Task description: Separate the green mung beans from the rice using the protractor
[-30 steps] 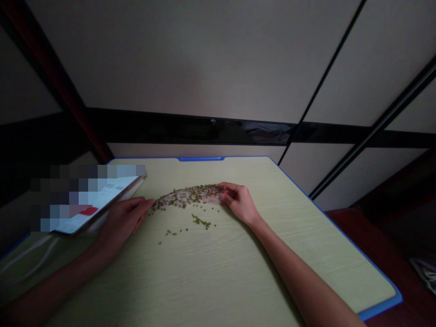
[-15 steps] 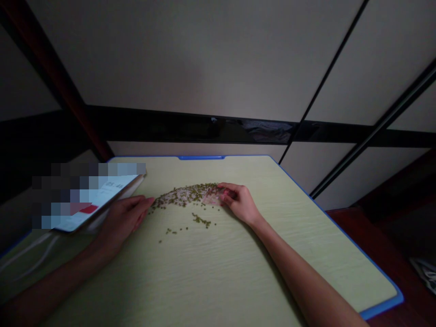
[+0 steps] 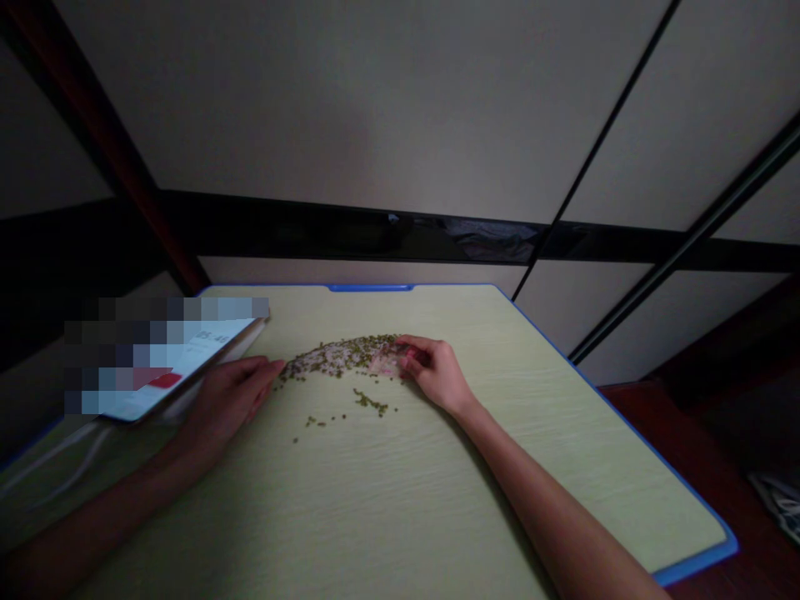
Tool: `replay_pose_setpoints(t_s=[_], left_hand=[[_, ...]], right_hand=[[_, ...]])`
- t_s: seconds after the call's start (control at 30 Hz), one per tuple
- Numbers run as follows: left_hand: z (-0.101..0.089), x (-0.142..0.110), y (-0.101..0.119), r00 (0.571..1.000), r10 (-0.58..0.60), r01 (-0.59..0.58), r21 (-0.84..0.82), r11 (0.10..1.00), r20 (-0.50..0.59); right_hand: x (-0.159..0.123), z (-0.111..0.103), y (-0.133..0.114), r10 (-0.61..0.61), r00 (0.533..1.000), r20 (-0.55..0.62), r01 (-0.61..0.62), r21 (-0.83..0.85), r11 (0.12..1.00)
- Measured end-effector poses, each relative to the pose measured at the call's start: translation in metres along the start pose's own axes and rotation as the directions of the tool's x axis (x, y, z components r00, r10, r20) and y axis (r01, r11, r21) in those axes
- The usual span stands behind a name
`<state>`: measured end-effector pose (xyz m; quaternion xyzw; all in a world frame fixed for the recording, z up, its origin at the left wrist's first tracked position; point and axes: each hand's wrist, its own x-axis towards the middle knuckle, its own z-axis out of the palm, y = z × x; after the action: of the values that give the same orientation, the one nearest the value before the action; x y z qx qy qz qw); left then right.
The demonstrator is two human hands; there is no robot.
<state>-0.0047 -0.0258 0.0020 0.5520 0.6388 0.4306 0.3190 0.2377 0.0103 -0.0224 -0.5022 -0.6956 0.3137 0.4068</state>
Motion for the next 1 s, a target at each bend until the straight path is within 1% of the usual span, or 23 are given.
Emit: replay_pose_setpoints(t_s=[0.17, 0.47, 0.83, 1.0], left_hand=[[-0.0003, 0.0006, 0.0008, 1.0, 0.002, -0.002, -0.003, 1.0, 0.011], [-0.0001, 0.0006, -0.0005, 1.0, -0.004, 0.004, -0.001, 1.0, 0.012], [0.001, -0.0012, 0.0009, 1.0, 0.017, -0.017, 0.01, 1.0, -0.001], [0.0013, -0.0001, -0.0001, 1.0, 0.027, -0.027, 0.021, 0.999, -0.002]], right_hand=[[0.0, 0.0017, -0.0009, -0.043, 0.999, -0.024, 0.042, -0.032, 0.999], [0.0015, 0.0064, -0.0043, -0.042, 0.999, -0.021, 0.04, -0.082, 0.996], [0.0042, 0.0064, -0.003, -0.131, 0.991, -0.009, 0.129, -0.118, 0.985], [0.0038, 0.0058, -0.0034, -0.114, 0.993, 0.012, 0.115, -0.133, 0.984]])
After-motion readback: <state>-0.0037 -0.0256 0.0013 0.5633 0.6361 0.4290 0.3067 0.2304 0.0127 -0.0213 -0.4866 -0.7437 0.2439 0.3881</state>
